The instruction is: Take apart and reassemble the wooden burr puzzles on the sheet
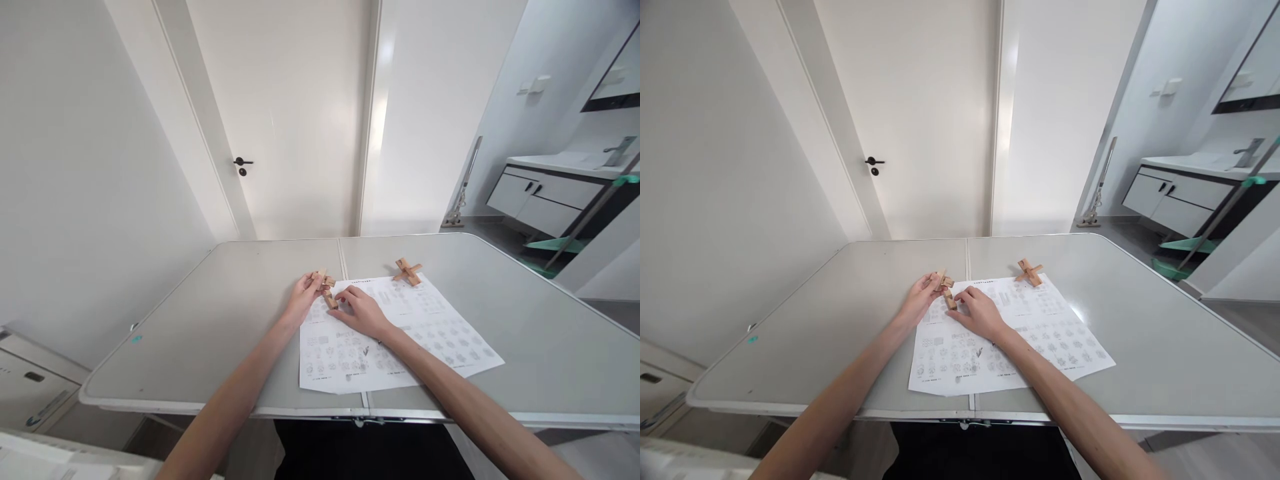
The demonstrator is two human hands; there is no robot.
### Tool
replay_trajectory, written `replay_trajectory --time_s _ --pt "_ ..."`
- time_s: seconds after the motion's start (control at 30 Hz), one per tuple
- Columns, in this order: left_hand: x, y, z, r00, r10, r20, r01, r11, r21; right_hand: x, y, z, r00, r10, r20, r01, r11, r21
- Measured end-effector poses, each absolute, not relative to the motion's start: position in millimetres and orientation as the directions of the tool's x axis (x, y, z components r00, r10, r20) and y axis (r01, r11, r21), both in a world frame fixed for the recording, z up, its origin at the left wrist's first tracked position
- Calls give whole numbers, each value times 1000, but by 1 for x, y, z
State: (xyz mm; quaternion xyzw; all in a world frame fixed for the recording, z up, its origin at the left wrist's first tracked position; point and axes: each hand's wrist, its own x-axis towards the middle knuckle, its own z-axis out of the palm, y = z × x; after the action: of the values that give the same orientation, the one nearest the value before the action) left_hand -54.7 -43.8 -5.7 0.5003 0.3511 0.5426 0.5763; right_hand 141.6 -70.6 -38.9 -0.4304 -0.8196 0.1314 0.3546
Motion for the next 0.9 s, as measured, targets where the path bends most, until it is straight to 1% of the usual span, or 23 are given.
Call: replay_trajectory --time_s 0.07,0.27,0.43,0.53,0.6,0.7,0.8,0.9 --pt "-54 -46 -4 182 975 130 -259 -80 963 141 -69 -40 -352 806 476 637 579 -509" --pt "-53 -46 -5 181 975 128 -244 -82 966 143 -66 -41 -278 846 456 650 515 -559" --pt "-53 -46 -3 205 970 128 -224 -81 971 141 -64 -41 -350 815 461 669 562 -486" --pt "-53 -45 -3 215 968 127 -219 -78 973 139 -63 -42 -338 826 452 692 543 -476" --pt "-53 -44 -4 204 971 124 -221 -78 972 140 -61 -42 -315 838 446 695 524 -493" --pt "-56 -43 -6 185 974 127 -213 -86 973 146 -59 -41 -254 853 456 672 495 -550" --pt "-57 -43 -7 181 973 143 -150 -116 982 154 -55 -39 -184 847 498 630 491 -601" --pt "-56 -45 -5 173 972 160 -65 -151 986 158 -54 -37 -178 822 541 589 530 -610"
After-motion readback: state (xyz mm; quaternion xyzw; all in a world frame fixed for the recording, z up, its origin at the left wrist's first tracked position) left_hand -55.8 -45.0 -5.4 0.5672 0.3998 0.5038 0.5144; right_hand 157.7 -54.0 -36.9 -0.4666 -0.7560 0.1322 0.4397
